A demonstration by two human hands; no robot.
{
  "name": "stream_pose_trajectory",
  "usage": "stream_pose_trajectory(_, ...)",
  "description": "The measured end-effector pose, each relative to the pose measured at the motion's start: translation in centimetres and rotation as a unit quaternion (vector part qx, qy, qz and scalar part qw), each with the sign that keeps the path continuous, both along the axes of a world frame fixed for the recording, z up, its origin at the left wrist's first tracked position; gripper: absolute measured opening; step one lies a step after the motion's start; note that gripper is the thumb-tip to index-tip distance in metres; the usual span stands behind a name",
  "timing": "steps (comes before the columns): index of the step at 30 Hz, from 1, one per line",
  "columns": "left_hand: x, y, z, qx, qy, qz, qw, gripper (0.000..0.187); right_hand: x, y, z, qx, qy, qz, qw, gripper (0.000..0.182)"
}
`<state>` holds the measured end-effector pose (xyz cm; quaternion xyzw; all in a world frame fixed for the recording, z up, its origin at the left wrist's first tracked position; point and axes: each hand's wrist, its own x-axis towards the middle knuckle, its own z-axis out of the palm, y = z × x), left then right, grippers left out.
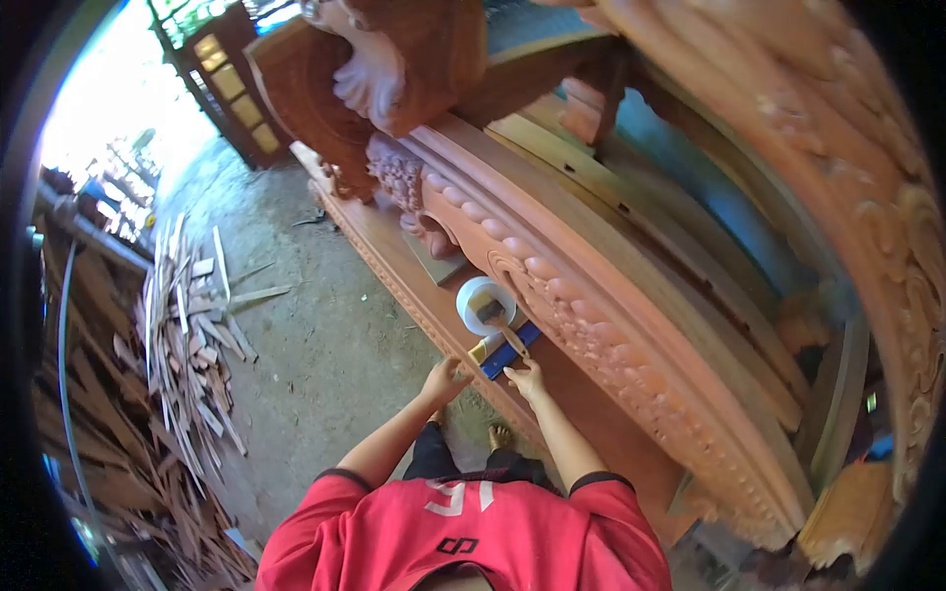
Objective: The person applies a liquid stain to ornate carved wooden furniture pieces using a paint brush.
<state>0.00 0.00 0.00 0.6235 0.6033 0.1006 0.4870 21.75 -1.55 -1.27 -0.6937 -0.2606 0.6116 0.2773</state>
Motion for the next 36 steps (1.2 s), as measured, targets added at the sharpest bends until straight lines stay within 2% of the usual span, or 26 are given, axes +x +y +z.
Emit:
stream_pose_trajectory(2, 2.5, -0.5, 0.3, 0.102, 0.014, 0.029, 0.994, 0.064, -0.2, -3.4, 0.1, 0.011, -0.019, -0.022, 0.999, 0.085)
stream_pose_trajectory(3, 1.6, 5.2, -1.6, 0.111, -0.001, 0.013, 0.994, 0.064, -2.0, 1.1, -2.8, 0.054, -0.001, -0.058, 0.997, 0.083)
stream_pose_trajectory(5, 2.0, 5.8, -2.2, 0.132, -0.009, -0.005, 0.991, 0.049, -3.0, -0.6, -5.8, 0.069, 0.041, -0.152, 0.985, 0.081)
stream_pose_trajectory(6, 2.2, 6.6, -1.8, 0.131, -0.017, -0.018, 0.991, 0.049, -3.3, -0.5, -5.2, 0.070, 0.034, -0.166, 0.983, 0.081)
stream_pose_trajectory(8, 1.7, 7.3, -1.1, 0.018, -0.018, -0.068, 0.997, 0.038, -4.6, -0.9, -3.6, 0.032, -0.033, -0.192, 0.980, 0.081)
stream_pose_trajectory(11, 1.4, 7.7, -2.2, -0.013, -0.051, -0.121, 0.991, 0.034, -5.8, -0.3, -1.6, 0.046, -0.057, -0.251, 0.965, 0.077)
stream_pose_trajectory(15, 0.7, 8.1, -3.3, -0.039, -0.059, -0.158, 0.985, 0.035, -5.6, 0.4, -1.3, 0.039, -0.117, -0.272, 0.954, 0.072)
stream_pose_trajectory(17, 0.5, 7.9, -5.3, -0.086, -0.131, -0.163, 0.974, 0.038, -5.5, 0.0, -2.7, 0.009, -0.403, -0.190, 0.895, 0.068)
stream_pose_trajectory(18, 0.3, 7.7, -5.4, -0.089, -0.129, -0.169, 0.973, 0.038, -5.7, -0.4, -2.1, 0.003, -0.402, -0.196, 0.894, 0.068)
stream_pose_trajectory(20, 0.0, 7.8, -5.2, -0.040, -0.147, -0.200, 0.968, 0.042, -6.5, -0.3, 0.3, 0.119, -0.346, -0.175, 0.914, 0.062)
stream_pose_trajectory(21, -0.2, 7.9, -5.3, -0.042, -0.145, -0.206, 0.967, 0.042, -6.6, -0.2, -0.2, 0.116, -0.345, -0.180, 0.914, 0.062)
stream_pose_trajectory(23, -0.5, 8.6, -5.4, -0.126, -0.136, -0.192, 0.964, 0.047, -6.8, 0.2, -1.1, 0.159, -0.168, -0.249, 0.940, 0.054)
stream_pose_trajectory(24, -0.7, 9.4, -4.3, -0.126, -0.135, -0.196, 0.963, 0.047, -6.8, 0.5, -0.5, 0.154, -0.141, -0.281, 0.937, 0.043)
stream_pose_trajectory(26, -1.6, 11.6, -0.6, -0.160, -0.084, -0.171, 0.969, 0.067, -7.0, 1.2, 0.9, 0.135, -0.120, -0.330, 0.926, 0.040)
stream_pose_trajectory(27, -2.1, 12.0, -0.1, -0.158, -0.082, -0.175, 0.968, 0.067, -7.1, 1.5, 1.6, 0.116, -0.099, -0.375, 0.914, 0.037)
stream_pose_trajectory(28, -2.4, 12.3, 0.3, -0.017, -0.052, -0.098, 0.994, 0.080, -7.5, 1.8, 2.9, 0.125, -0.090, -0.394, 0.906, 0.030)
stream_pose_trajectory(29, -2.7, 12.6, 0.7, 0.125, -0.022, -0.018, 0.992, 0.094, -7.5, 1.8, 2.7, 0.128, -0.091, -0.397, 0.904, 0.030)
stream_pose_trajectory(30, -2.8, 13.3, 1.4, 0.127, -0.023, -0.021, 0.991, 0.094, -7.4, 1.8, 2.4, 0.125, -0.086, -0.398, 0.905, 0.029)
stream_pose_trajectory(32, -2.3, 15.3, 2.8, 0.196, -0.113, -0.056, 0.972, 0.110, -7.3, 1.6, 2.3, 0.123, -0.081, -0.401, 0.904, 0.028)
stream_pose_trajectory(33, -1.9, 16.1, 2.7, 0.199, -0.113, -0.059, 0.972, 0.110, -7.2, 1.8, 2.8, 0.122, -0.078, -0.396, 0.907, 0.028)
stream_pose_trajectory(35, -0.8, 18.1, 0.5, 0.230, -0.130, -0.152, 0.952, 0.111, -7.4, 2.6, 3.6, 0.125, -0.070, -0.400, 0.905, 0.027)
stream_pose_trajectory(36, -0.3, 19.5, -2.2, 0.185, -0.231, -0.174, 0.939, 0.101, -7.6, 3.0, 4.0, 0.147, -0.059, -0.396, 0.904, 0.027)
